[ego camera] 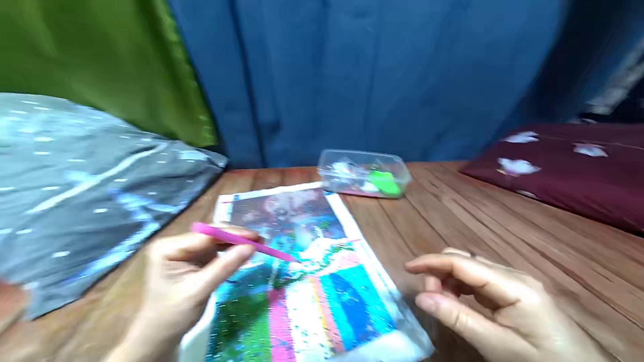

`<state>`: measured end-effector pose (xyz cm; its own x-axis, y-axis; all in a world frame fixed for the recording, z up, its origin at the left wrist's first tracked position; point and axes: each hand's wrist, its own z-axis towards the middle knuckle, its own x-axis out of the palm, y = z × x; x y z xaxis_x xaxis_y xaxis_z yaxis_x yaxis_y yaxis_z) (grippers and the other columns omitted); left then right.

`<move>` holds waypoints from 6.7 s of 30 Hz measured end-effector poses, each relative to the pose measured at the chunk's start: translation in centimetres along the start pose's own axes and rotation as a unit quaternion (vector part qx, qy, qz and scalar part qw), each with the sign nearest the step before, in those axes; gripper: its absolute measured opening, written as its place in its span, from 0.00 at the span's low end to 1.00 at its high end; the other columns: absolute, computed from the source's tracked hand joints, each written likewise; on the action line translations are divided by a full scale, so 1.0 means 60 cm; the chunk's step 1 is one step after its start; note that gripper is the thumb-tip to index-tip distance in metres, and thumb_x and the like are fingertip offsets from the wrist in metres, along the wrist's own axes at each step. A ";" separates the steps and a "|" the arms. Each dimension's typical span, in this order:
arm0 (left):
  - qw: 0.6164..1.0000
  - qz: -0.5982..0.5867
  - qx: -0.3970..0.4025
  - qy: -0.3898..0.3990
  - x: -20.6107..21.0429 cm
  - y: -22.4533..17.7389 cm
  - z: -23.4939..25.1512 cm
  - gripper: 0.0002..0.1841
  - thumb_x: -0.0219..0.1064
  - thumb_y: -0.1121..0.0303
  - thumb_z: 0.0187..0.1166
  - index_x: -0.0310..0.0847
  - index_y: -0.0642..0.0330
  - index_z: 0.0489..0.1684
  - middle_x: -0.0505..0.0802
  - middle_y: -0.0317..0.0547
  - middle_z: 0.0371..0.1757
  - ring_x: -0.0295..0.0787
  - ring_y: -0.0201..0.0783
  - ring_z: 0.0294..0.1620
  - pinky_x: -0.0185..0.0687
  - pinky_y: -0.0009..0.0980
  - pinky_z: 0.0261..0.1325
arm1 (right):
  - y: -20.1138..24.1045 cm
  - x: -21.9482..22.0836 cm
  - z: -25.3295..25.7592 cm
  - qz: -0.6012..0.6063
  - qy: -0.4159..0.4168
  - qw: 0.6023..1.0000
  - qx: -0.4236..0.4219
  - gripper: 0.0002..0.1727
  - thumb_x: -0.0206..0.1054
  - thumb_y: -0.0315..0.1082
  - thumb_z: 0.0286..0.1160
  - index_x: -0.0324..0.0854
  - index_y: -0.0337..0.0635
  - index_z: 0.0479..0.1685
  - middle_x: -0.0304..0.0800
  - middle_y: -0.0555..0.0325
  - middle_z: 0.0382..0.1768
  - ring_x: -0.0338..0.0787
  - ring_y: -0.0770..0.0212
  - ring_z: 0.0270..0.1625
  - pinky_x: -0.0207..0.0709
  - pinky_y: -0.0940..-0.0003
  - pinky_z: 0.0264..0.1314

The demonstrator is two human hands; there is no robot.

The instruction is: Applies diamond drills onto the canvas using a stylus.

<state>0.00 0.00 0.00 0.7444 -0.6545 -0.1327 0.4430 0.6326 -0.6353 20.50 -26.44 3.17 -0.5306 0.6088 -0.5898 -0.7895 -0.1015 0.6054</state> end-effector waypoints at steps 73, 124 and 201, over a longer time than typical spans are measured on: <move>0.752 0.410 -0.448 0.255 -0.114 0.043 0.029 0.22 0.80 0.64 0.73 0.88 0.60 0.65 0.87 0.54 0.62 0.85 0.47 0.56 0.80 0.46 0.63 | -0.048 0.235 0.059 0.091 0.118 0.986 -0.071 0.07 0.65 0.24 0.67 0.87 0.28 0.30 0.88 0.47 0.26 0.83 0.64 0.35 0.73 0.76 0.44; 0.746 0.416 -0.454 0.255 -0.108 0.042 0.030 0.22 0.78 0.66 0.75 0.86 0.61 0.68 0.86 0.55 0.65 0.86 0.49 0.58 0.80 0.48 0.64 | -0.042 0.237 0.101 0.116 0.211 0.970 -0.009 0.10 0.60 0.27 0.68 0.88 0.33 0.33 0.86 0.61 0.26 0.78 0.81 0.31 0.69 0.85 0.37; 0.739 0.419 -0.454 0.267 -0.107 0.041 0.031 0.22 0.77 0.66 0.76 0.85 0.60 0.69 0.85 0.54 0.67 0.84 0.50 0.63 0.78 0.49 0.67 | -0.070 0.266 0.091 0.109 0.083 0.990 -0.042 0.17 0.58 0.40 0.85 0.87 0.38 0.37 0.88 0.63 0.29 0.83 0.83 0.31 0.76 0.89 0.36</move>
<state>-2.76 6.49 0.69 0.1558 -0.4148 -0.8965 -0.7608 0.5284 -0.3767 17.05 -11.98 -5.90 -0.7287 0.4288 -0.5340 -0.6700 -0.2851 0.6854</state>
